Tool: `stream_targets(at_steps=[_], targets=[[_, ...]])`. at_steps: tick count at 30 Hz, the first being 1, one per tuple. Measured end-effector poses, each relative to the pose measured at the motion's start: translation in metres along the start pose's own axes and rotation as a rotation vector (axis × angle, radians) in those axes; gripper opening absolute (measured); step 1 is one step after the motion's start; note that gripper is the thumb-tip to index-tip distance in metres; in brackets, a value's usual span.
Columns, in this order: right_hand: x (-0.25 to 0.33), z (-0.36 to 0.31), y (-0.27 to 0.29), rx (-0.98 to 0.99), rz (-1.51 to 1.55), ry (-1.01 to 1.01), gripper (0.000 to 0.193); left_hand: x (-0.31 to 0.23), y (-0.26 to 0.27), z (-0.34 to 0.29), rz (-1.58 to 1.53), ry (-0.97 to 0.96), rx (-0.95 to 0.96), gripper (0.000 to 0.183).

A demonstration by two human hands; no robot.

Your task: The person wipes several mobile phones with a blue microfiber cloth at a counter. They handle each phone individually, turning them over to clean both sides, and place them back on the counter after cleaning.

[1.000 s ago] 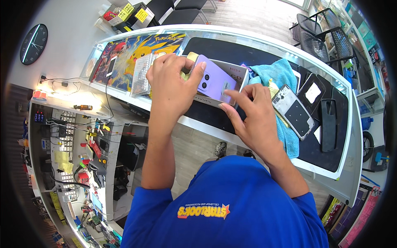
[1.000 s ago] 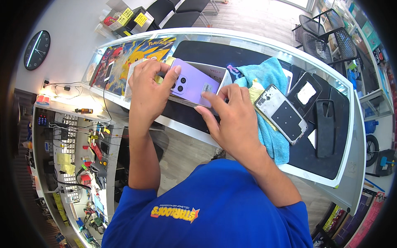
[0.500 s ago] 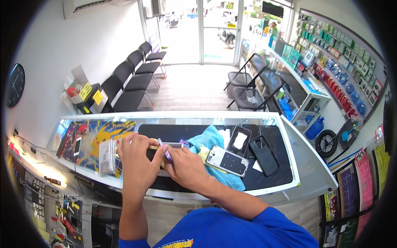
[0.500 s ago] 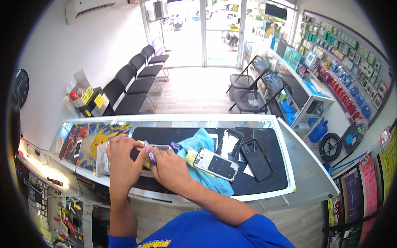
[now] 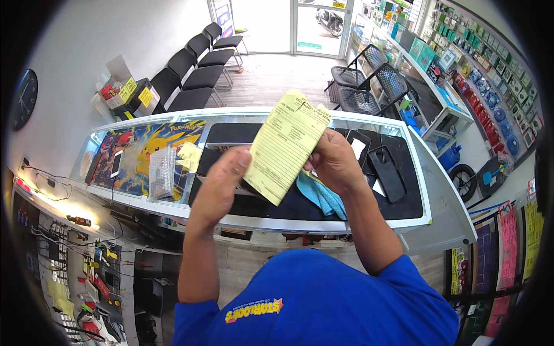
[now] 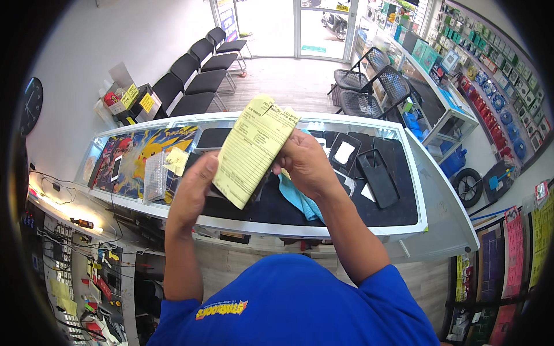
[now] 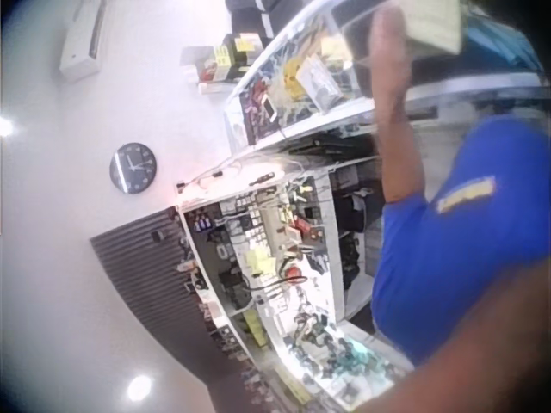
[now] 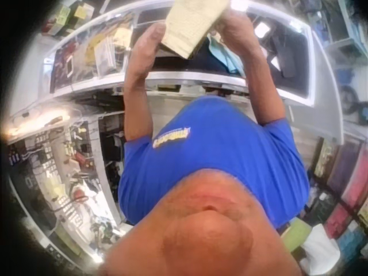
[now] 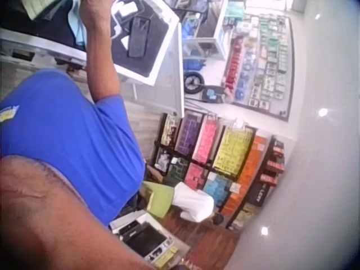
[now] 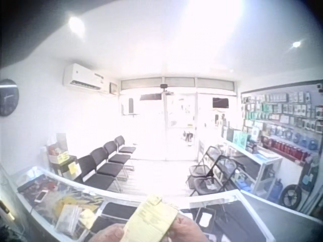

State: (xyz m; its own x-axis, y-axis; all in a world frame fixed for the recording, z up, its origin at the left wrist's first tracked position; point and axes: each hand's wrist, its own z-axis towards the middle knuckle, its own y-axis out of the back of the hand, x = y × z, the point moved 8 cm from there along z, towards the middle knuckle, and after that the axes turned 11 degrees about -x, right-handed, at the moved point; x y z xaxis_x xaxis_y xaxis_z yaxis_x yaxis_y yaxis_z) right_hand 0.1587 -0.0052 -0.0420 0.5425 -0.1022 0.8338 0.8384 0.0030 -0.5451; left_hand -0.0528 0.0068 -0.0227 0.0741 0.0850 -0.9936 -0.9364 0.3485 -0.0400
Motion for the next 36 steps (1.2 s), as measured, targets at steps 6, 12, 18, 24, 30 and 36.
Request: stream_targets(at_steps=[6,12,18,24,30,36], targets=[[-0.015,-0.025,0.006,-0.090,-0.057,-0.068,0.024,0.039,-0.080,-0.030,-0.813,0.368,0.568,0.095],[-0.024,-0.044,0.020,-0.117,-0.105,-0.052,0.025,0.083,-0.097,-0.037,-1.176,0.575,0.283,0.092],[-0.029,-0.055,0.033,-0.149,-0.141,-0.053,0.024,0.084,-0.102,-0.046,-0.934,0.512,0.287,0.087],[-0.033,-0.059,0.039,-0.144,-0.121,-0.073,0.028,0.087,-0.106,-0.049,-0.954,0.530,0.287,0.086],[-0.034,-0.062,0.038,-0.116,-0.065,-0.095,0.037,0.088,-0.106,-0.050,-0.907,0.510,0.219,0.086],[-0.029,-0.069,0.043,-0.276,0.092,0.078,0.047,0.085,-0.090,-0.041,-0.788,0.326,0.098,0.084]])
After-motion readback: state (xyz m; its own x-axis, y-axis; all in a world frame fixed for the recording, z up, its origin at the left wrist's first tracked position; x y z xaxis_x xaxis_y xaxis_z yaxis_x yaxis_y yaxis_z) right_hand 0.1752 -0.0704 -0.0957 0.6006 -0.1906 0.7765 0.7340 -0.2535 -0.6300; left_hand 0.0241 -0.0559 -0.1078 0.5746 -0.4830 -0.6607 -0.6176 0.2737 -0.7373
